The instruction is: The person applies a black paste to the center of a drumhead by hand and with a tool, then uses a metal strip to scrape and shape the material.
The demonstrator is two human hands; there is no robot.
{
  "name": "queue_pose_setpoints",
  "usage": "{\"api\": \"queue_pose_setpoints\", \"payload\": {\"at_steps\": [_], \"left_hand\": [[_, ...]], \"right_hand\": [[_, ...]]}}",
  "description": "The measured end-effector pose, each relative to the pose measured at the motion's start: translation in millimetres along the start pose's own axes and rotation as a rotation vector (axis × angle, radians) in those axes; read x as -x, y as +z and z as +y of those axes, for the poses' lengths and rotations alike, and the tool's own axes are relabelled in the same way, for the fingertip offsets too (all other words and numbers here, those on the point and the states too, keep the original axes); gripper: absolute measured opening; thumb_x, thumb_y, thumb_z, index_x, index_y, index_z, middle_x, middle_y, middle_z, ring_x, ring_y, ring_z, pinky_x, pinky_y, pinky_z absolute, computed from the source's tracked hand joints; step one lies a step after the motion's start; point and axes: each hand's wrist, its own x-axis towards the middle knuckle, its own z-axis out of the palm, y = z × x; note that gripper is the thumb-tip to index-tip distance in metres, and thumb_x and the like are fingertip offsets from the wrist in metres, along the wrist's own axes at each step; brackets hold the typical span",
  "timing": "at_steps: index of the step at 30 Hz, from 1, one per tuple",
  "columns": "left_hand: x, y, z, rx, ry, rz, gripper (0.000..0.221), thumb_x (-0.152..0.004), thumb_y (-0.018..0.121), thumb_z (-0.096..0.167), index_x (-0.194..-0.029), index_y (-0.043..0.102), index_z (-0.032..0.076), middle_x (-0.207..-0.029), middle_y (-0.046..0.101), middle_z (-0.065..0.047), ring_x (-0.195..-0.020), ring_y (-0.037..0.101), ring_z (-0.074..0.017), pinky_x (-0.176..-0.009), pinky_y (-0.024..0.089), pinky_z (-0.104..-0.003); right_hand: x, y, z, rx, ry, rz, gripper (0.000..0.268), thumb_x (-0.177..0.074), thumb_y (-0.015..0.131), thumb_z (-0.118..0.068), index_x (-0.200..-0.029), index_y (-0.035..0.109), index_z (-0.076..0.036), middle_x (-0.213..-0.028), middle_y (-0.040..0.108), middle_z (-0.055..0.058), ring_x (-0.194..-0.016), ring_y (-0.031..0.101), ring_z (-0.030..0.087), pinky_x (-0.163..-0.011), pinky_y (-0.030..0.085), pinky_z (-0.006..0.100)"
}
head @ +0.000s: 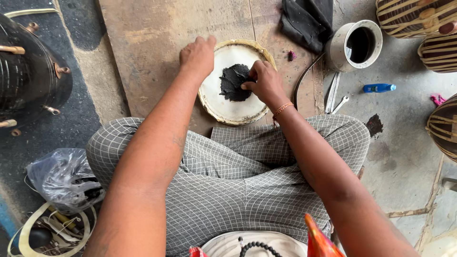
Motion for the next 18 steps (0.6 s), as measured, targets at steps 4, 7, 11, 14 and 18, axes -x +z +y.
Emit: {"api": "queue_pose_setpoints", "payload": {"at_steps": [4,7,11,14,18], "left_hand": [[-2.8,13.0,-2.8,-0.029,0.112,0.201,0.021,-0.102,0.049,0.011,-0.120,0.060,0.014,-0.106,0.065,-0.018,-0.093,0.071,-0.0367,-0.074,0.058,-0.048],[-7.3,18.7,-2.9,-0.019,0.133,0.206,0.020,-0.100,0.048,0.011,-0.116,0.060,0.015,-0.107,0.066,-0.017,-0.096,0.070,-0.0382,-0.076,0.058,-0.049],[-7.3,14.4,0.7,-0.037,0.120,0.163,0.022,-0.099,0.050,0.010,-0.119,0.058,0.014,-0.108,0.065,-0.018,-0.098,0.070,-0.0389,-0.077,0.058,-0.049],[-0.7,13.4,1.5,-0.034,0.083,0.117,0.031,-0.092,0.060,0.008,-0.123,0.055,0.010,-0.110,0.065,-0.020,-0.099,0.069,-0.0405,-0.079,0.058,-0.049],[-1.1,4.9,-5.3,0.021,-0.043,0.030,0.051,-0.082,0.070,0.009,-0.130,0.052,0.008,-0.112,0.067,-0.023,-0.106,0.068,-0.0414,-0.086,0.057,-0.049]], "right_hand": [[-15.0,6.1,-2.9,-0.021,-0.035,0.087,0.047,-0.066,0.096,-0.025,-0.091,0.061,-0.007,-0.099,0.063,0.007,-0.091,0.062,0.025,-0.077,0.051,0.041],[-28.1,14.4,-2.4,-0.058,-0.013,0.138,0.046,-0.064,0.097,-0.024,-0.087,0.061,-0.008,-0.094,0.064,0.006,-0.085,0.063,0.022,-0.074,0.052,0.039],[-37.2,22.2,7.8,-0.253,0.140,0.130,0.044,-0.065,0.098,-0.024,-0.083,0.061,-0.008,-0.082,0.068,0.002,-0.074,0.063,0.014,-0.067,0.052,0.032],[-43.2,21.7,19.4,-0.452,0.073,0.185,0.040,-0.070,0.097,-0.023,-0.084,0.063,-0.007,-0.077,0.067,-0.003,-0.070,0.059,0.008,-0.062,0.050,0.025],[-30.6,6.4,19.7,-0.864,0.079,0.087,0.032,-0.079,0.092,-0.017,-0.091,0.064,-0.007,-0.079,0.059,-0.005,-0.072,0.053,0.006,-0.064,0.047,0.021]]}}
